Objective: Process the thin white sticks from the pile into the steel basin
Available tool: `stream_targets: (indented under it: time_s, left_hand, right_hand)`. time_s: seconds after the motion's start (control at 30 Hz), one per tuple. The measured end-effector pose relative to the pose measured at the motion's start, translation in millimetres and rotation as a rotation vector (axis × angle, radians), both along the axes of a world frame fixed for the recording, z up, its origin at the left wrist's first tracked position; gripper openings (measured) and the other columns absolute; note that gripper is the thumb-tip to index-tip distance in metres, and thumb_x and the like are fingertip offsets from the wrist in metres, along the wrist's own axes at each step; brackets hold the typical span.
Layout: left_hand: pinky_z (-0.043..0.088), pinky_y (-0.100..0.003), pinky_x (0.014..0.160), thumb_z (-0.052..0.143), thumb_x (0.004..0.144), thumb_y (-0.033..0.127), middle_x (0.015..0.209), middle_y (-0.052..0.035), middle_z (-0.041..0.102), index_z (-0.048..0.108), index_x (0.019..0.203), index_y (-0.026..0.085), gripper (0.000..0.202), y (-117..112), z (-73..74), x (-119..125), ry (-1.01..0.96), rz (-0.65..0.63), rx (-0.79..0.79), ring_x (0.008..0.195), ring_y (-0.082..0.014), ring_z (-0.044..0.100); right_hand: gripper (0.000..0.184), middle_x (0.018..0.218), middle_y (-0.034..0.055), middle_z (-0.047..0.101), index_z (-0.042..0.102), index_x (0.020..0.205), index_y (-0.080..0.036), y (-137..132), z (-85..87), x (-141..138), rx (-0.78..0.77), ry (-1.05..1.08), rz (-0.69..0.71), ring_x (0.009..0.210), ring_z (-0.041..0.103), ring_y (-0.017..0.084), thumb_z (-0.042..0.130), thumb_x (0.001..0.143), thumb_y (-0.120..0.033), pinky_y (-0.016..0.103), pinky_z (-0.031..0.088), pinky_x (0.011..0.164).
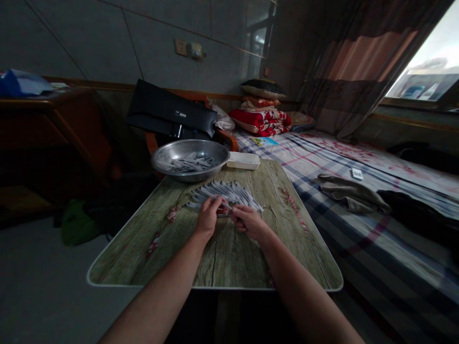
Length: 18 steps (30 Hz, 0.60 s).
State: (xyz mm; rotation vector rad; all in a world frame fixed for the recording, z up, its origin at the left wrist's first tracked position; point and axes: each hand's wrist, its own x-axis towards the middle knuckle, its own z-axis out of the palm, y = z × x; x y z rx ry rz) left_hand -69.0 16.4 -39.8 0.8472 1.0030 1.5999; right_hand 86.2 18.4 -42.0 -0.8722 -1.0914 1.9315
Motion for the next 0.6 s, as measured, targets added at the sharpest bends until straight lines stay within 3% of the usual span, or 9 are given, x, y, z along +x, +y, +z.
stream_targets:
  time_s: [0.07,0.17,0.23,0.33,0.43,0.53,0.6]
  left_hand:
    - [0.05,-0.022,0.055,0.078,0.073,0.047,0.071,-0.0023,0.069,0.065,0.071,0.016,0.033,3,0.8,-2,-0.063,0.022,0.003,0.061,-0.0136,0.063]
    - [0.051,-0.023,0.059,0.068,0.083,0.04,0.068,-0.0008,0.067,0.059,0.071,0.018,0.027,10,2.9,-16,-0.34,0.16,-0.049,0.062,-0.0136,0.064]
    - [0.049,-0.022,0.057,0.06,0.089,0.034,0.062,0.0018,0.062,0.055,0.072,0.019,0.023,15,3.5,-29,-0.533,0.244,-0.096,0.054,-0.0111,0.059]
    - [0.045,-0.02,0.052,0.053,0.095,0.03,0.057,0.0032,0.056,0.054,0.073,0.019,0.025,19,3.0,-40,-0.681,0.254,-0.144,0.046,-0.0087,0.051]
    - [0.054,-0.027,0.064,0.056,0.095,0.036,0.068,-0.0024,0.065,0.057,0.074,0.019,0.027,16,3.8,-32,-0.721,0.169,-0.184,0.061,-0.0133,0.063]
    - [0.058,-0.034,0.078,0.061,0.093,0.029,0.091,-0.0084,0.074,0.065,0.086,0.017,0.015,10,6.2,-17,-0.674,-0.048,-0.179,0.085,-0.0189,0.072]
    - [0.058,-0.034,0.079,0.062,0.092,0.025,0.094,-0.0086,0.075,0.069,0.095,0.017,0.011,8,7.1,-14,-0.6,-0.16,-0.172,0.087,-0.0192,0.073]
  right_hand:
    - [0.035,0.052,-0.0098,0.043,0.056,0.081,-0.019,-2,-0.9,0,0.041,-0.033,0.066,0.039,0.026,0.003,0.079,0.071,-0.043,0.018,0.014,0.038]
    - [0.027,0.046,-0.0124,0.037,0.056,0.085,-0.02,-3,1.6,4,0.027,-0.03,0.131,0.037,0.023,0.004,0.074,0.072,-0.035,0.018,0.012,0.037]
    - [0.025,0.044,-0.0133,0.037,0.057,0.09,-0.02,-3,4.8,7,0.007,-0.025,0.168,0.036,0.02,0.004,0.071,0.072,-0.03,0.018,0.011,0.037]
    - [0.026,0.044,-0.0135,0.037,0.057,0.094,-0.019,-3,8.0,10,0.0,-0.038,0.193,0.035,0.019,0.004,0.066,0.071,-0.026,0.019,0.011,0.037]
    - [0.025,0.045,-0.0136,0.036,0.056,0.094,-0.02,-3,7.6,8,-0.006,-0.025,0.169,0.035,0.02,0.004,0.065,0.072,-0.026,0.018,0.01,0.038]
    - [0.029,0.046,-0.0136,0.037,0.054,0.097,-0.021,-4,6.1,5,0.007,0.016,0.11,0.036,0.022,0.005,0.068,0.072,-0.028,0.018,0.011,0.038]
    - [0.033,0.048,-0.0131,0.04,0.055,0.1,-0.021,-4,6.1,5,0.024,0.01,0.099,0.037,0.024,0.005,0.07,0.072,-0.029,0.018,0.013,0.038]
